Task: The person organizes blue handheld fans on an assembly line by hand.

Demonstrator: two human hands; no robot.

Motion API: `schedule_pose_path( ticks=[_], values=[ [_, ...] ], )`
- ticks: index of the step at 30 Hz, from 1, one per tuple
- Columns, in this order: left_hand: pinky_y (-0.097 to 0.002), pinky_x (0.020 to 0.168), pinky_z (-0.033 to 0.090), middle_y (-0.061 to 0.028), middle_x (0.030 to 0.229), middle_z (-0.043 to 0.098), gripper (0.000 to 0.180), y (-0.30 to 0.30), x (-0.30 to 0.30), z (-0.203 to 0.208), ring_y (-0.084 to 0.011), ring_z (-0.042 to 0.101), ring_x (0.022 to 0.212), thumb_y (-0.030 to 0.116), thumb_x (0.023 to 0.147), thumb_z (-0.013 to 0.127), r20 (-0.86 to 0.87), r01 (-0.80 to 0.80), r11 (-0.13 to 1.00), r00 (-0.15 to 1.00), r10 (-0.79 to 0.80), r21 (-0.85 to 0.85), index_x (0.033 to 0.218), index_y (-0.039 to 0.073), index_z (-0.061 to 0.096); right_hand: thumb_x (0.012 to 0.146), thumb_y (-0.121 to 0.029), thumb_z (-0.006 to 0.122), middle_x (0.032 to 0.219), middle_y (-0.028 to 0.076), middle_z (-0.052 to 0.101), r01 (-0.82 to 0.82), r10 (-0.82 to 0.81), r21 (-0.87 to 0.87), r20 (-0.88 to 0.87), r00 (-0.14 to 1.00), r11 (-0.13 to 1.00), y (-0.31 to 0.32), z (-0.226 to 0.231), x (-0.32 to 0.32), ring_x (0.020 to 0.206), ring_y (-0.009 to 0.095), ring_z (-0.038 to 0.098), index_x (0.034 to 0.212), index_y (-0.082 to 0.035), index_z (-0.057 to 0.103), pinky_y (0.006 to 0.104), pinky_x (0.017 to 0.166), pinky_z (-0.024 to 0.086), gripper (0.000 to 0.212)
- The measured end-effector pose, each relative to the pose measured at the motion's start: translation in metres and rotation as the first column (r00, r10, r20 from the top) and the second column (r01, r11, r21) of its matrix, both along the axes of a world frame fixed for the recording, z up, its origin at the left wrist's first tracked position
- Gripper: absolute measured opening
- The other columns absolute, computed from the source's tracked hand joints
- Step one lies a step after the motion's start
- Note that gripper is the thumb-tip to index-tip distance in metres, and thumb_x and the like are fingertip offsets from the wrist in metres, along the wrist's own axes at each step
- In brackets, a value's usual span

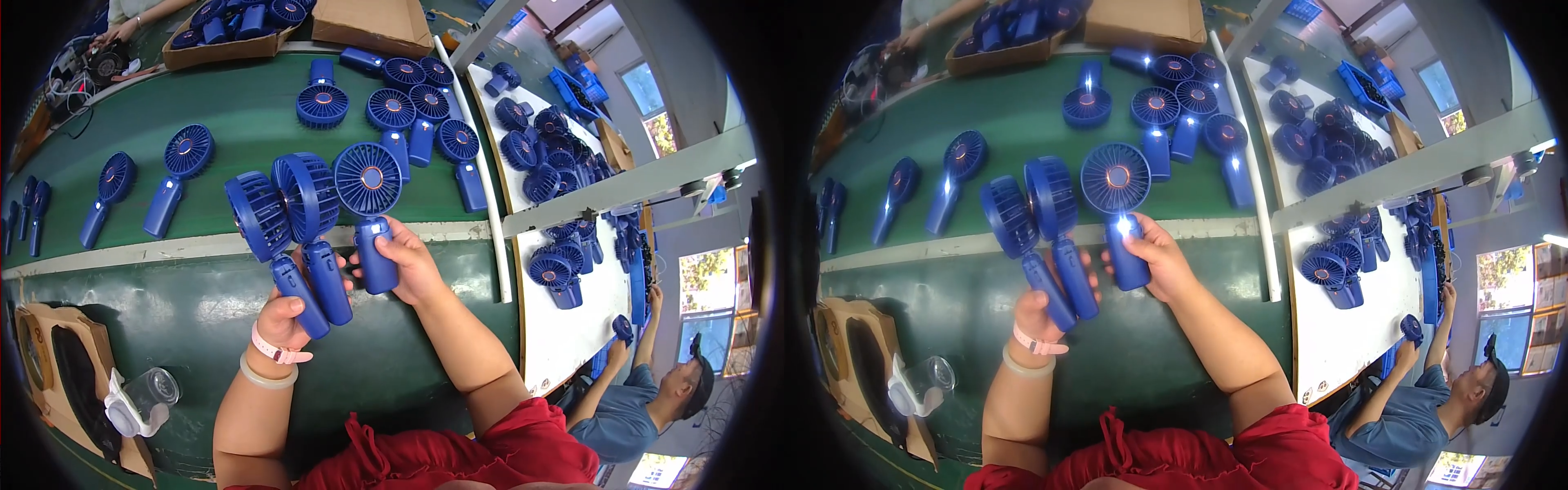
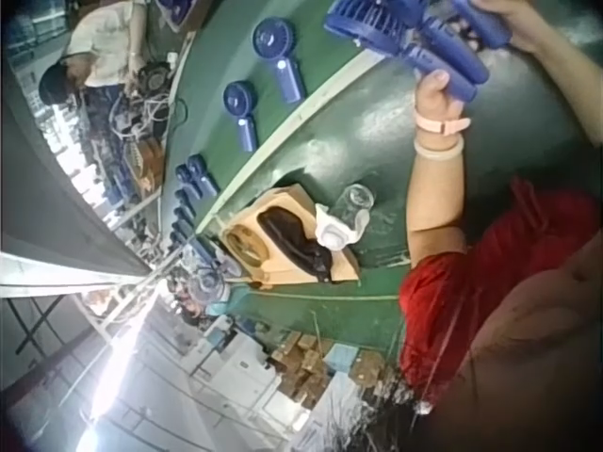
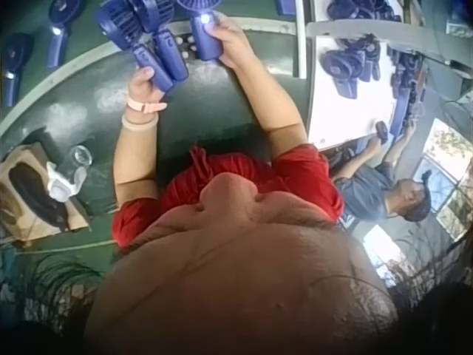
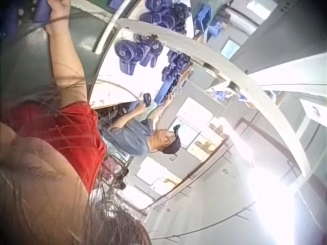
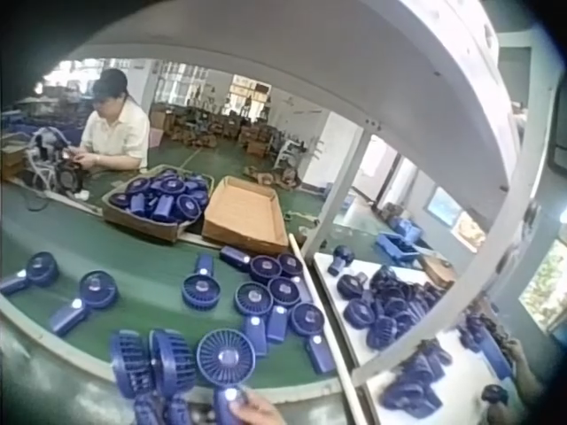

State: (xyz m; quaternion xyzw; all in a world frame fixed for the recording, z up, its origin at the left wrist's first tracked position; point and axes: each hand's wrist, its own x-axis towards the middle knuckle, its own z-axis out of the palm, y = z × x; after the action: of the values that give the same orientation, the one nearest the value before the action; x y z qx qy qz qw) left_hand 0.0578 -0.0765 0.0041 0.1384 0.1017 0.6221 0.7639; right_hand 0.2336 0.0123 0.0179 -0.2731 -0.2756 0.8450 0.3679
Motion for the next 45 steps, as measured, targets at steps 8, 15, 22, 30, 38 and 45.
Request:
schedule_pose_path(
  ticks=[8, 15, 22, 30, 38, 45],
  values=[
    [-0.0438, 0.083, 0.050, -0.0165, 0.119, 0.046, 0.077, -0.002, 0.001, 0.003, -0.0314, 0.055, 0.100, 0.021, 0.065, 0.071, -0.069, -0.007, 1.000, 0.998, 0.006, -0.014, 0.131, 0.009, 0.033, 0.083, -0.010, 0.059, 0.102, 0.012, 0.058, 0.003, -0.010, 0.101, 0.073, 0.997, 0.995, 0.002, 0.001, -0.002, 0.083, 0.023, 0.063, 0.115, -0.002, 0.045, 0.0346, 0.072, 0.054, 0.036],
    [-0.0327, 0.089, 0.044, -0.0093, 0.108, 0.059, 0.071, -0.016, 0.018, 0.022, -0.0197, 0.056, 0.101, 0.019, 0.059, 0.079, -0.312, 0.388, 0.922, 0.876, -0.367, 0.004, 0.121, 0.002, 0.047, 0.086, -0.022, 0.056, 0.118, 0.011, 0.053, -0.226, -0.048, 0.641, 0.381, 0.923, 0.733, 0.003, -0.021, 0.007, 0.103, 0.020, 0.055, 0.126, -0.004, 0.040, 0.0329, 0.091, 0.046, 0.047],
    [-0.0318, 0.100, 0.032, -0.0083, 0.121, 0.051, 0.069, -0.032, 0.057, 0.018, -0.0159, 0.043, 0.115, 0.017, 0.067, 0.075, -0.526, 0.769, 0.567, 0.626, -0.576, 0.295, 0.126, -0.002, 0.043, 0.070, -0.015, 0.069, 0.106, 0.015, 0.053, -0.654, -0.177, 0.693, 0.715, 0.676, 0.302, -0.022, 0.018, -0.064, 0.100, 0.033, 0.052, 0.114, -0.010, 0.049, 0.0388, 0.088, 0.042, 0.049],
    [-0.0337, 0.101, 0.032, -0.0088, 0.123, 0.049, 0.077, -0.026, 0.038, 0.006, -0.0182, 0.044, 0.115, 0.020, 0.067, 0.077, -0.423, 0.725, 0.659, 0.671, -0.609, 0.201, 0.130, 0.000, 0.038, 0.070, -0.027, 0.070, 0.104, 0.016, 0.050, -0.588, -0.681, 0.803, 0.484, 0.550, 0.096, 0.025, 0.011, -0.095, 0.098, 0.034, 0.047, 0.109, -0.009, 0.052, 0.0427, 0.082, 0.040, 0.047],
    [-0.0400, 0.087, 0.047, -0.0162, 0.118, 0.050, 0.073, -0.015, 0.021, 0.004, -0.0300, 0.055, 0.105, 0.014, 0.063, 0.073, -0.031, 0.170, 0.985, 0.985, -0.170, -0.002, 0.127, 0.003, 0.040, 0.070, -0.026, 0.072, 0.106, 0.023, 0.048, -0.516, -0.788, 0.658, 0.613, -0.057, 0.548, 0.103, -0.017, -0.009, 0.095, 0.037, 0.051, 0.115, 0.003, 0.045, 0.0415, 0.080, 0.046, 0.060],
    [-0.0466, 0.089, 0.044, -0.0115, 0.125, 0.046, 0.060, 0.004, -0.018, -0.005, -0.0293, 0.053, 0.110, 0.016, 0.072, 0.064, 0.169, -0.318, 0.948, 0.933, 0.318, -0.031, 0.129, 0.016, 0.042, 0.074, -0.008, 0.059, 0.103, 0.019, 0.046, -0.205, 0.185, -0.023, -0.339, 0.922, 0.979, 0.031, 0.026, 0.017, 0.080, 0.029, 0.056, 0.137, -0.004, 0.021, 0.0463, 0.072, 0.053, 0.074]
  ],
)
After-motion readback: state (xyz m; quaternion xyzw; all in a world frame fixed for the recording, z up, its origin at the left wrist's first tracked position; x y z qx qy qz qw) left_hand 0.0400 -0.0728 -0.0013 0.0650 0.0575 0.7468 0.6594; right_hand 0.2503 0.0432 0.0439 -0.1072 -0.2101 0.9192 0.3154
